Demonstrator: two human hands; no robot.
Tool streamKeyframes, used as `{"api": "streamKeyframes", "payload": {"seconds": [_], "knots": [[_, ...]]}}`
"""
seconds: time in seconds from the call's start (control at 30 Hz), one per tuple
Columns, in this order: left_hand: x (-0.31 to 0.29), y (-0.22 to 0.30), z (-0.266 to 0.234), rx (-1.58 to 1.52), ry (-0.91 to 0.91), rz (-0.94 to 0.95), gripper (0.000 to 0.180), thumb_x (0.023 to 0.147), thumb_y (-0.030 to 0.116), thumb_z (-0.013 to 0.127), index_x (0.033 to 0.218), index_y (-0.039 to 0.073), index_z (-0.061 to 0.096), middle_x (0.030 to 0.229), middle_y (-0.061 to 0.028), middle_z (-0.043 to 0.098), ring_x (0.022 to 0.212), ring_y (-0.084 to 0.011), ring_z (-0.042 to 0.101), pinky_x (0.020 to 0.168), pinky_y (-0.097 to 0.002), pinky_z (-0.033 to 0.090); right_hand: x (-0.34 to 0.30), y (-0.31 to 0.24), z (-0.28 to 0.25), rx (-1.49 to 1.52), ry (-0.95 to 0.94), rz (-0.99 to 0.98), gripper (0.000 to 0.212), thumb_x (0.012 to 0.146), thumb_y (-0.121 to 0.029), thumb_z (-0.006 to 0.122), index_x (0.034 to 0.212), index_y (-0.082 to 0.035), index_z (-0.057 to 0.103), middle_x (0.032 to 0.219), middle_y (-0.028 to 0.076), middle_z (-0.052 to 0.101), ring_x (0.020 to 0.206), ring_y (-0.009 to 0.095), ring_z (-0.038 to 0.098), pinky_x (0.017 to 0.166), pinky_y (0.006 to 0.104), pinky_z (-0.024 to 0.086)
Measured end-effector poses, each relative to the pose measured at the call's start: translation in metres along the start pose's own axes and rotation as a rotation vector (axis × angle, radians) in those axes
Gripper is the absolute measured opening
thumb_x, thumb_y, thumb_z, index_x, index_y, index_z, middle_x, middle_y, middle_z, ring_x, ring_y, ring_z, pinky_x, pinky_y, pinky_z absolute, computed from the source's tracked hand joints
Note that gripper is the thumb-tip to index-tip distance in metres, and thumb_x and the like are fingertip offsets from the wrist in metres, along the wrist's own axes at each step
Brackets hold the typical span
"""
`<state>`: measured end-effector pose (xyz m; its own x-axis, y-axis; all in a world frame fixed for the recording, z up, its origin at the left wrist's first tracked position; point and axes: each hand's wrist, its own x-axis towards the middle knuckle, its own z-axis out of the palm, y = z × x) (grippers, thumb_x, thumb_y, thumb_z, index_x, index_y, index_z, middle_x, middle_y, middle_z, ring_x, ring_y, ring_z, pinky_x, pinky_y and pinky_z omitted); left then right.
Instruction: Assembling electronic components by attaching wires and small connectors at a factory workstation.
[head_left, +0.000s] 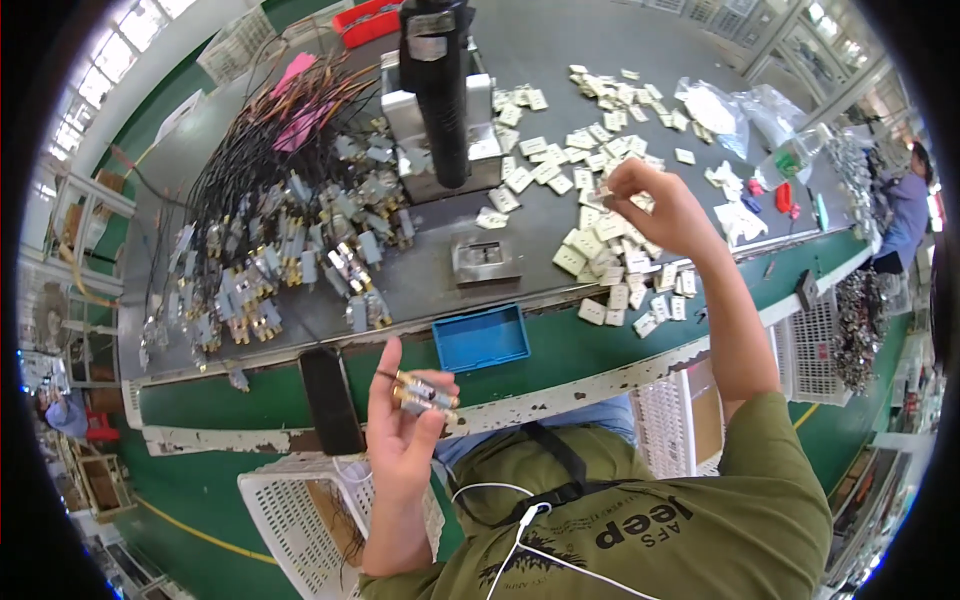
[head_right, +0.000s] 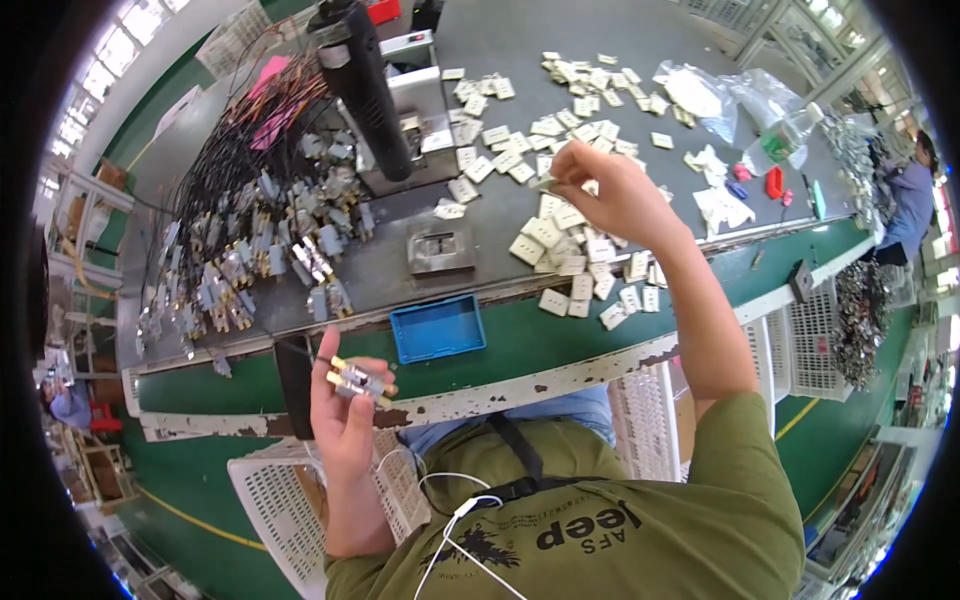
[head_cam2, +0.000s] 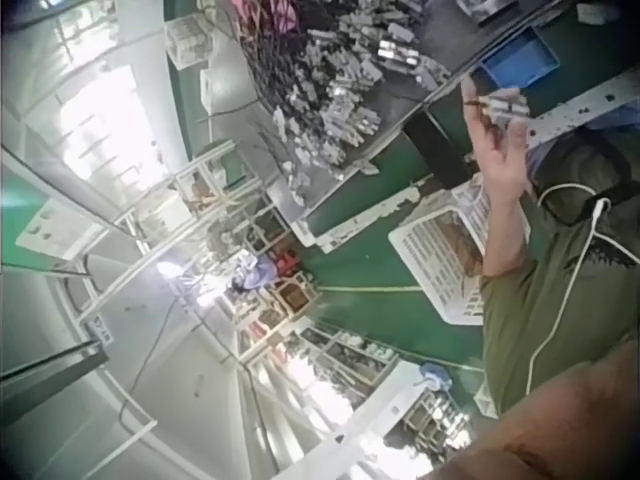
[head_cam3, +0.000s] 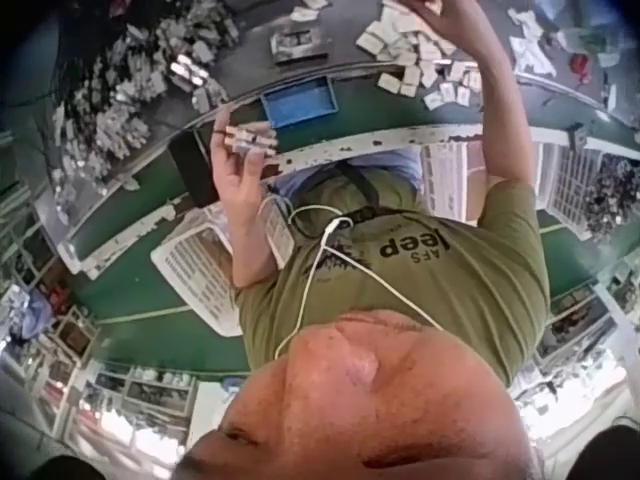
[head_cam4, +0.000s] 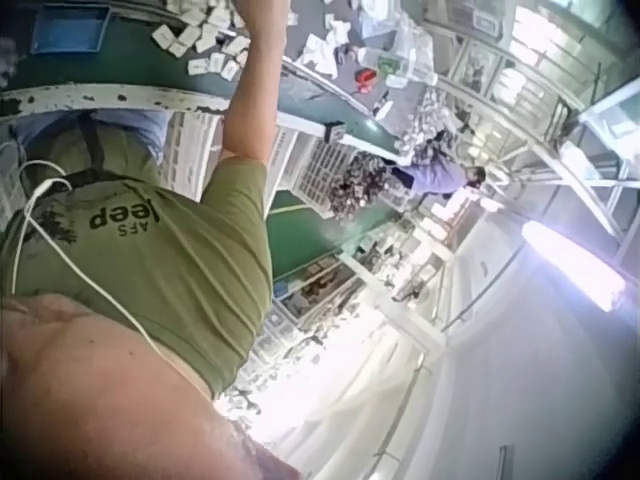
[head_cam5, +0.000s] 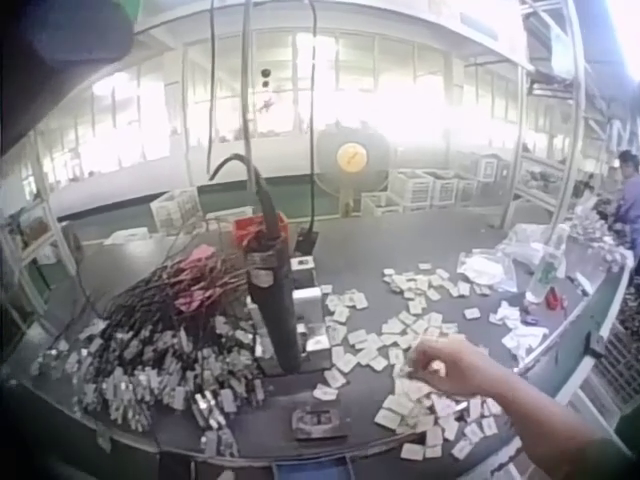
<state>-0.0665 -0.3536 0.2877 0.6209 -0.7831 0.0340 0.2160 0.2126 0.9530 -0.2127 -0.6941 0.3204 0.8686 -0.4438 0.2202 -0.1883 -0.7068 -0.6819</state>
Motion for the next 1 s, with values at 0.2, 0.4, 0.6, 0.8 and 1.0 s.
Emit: {"api": "streamKeyframes", "payload": {"seconds": [0.2,0.4,0.6,0.8,1.0], "knots": [[0.011,-0.008,0.008,-0.092,-0.045,-0.017,0.081,0.09,0.018,0.065,0.149,0.002,0.013,0.116,-0.013,0.052,0.099,-0.0192,0.057,0.083,-0.0307,0.05,-0.018,-0.095,0.059,0.599,-0.456,-0.238,0.021,0.09,0.005,0.05,0.11,0.002,0.058,0.097,0.011,0.061,0.076,0.016,0.068,0.065,0.0284,0.055],[0.006,-0.003,0.01,-0.022,0.023,-0.03,0.083,0.087,0.017,0.067,0.149,0.006,0.013,0.113,-0.0131,0.053,0.097,-0.02,0.058,0.081,-0.0295,0.05,0.002,-0.139,0.038,1.316,0.034,-0.496,0.018,0.094,-0.011,0.055,0.108,-0.002,0.051,0.085,0.013,0.055,0.048,0.014,0.058,0.046,0.0201,0.05],[0.004,-0.004,0.016,-0.029,0.091,-0.083,0.084,0.086,0.02,0.069,0.149,0.005,0.016,0.109,-0.0127,0.055,0.093,-0.0223,0.06,0.082,-0.0335,0.05,0.038,-0.143,0.021,1.259,0.081,-0.487,0.016,0.094,-0.01,0.055,0.107,-0.002,0.051,0.085,0.013,0.056,0.05,0.014,0.058,0.047,0.0204,0.05],[0.002,0.002,0.016,0.062,0.17,-0.071,0.091,0.082,0.031,0.073,0.147,0.001,0.018,0.104,-0.0123,0.056,0.09,-0.0215,0.061,0.08,-0.0322,0.051,0.011,-0.091,0.031,1.207,0.057,-0.515,0.015,0.093,-0.009,0.055,0.106,-0.001,0.052,0.085,0.013,0.057,0.051,0.014,0.059,0.048,0.0209,0.05],[0.002,0.006,0.031,0.058,0.213,-0.146,0.094,0.08,0.034,0.076,0.147,0.002,0.019,0.103,-0.0114,0.056,0.09,-0.0199,0.06,0.08,-0.0318,0.051,0.01,-0.074,0.023,1.148,0.065,-0.507,0.014,0.093,-0.008,0.054,0.105,-0.001,0.053,0.084,0.014,0.057,0.053,0.015,0.059,0.048,0.0213,0.05]]}}
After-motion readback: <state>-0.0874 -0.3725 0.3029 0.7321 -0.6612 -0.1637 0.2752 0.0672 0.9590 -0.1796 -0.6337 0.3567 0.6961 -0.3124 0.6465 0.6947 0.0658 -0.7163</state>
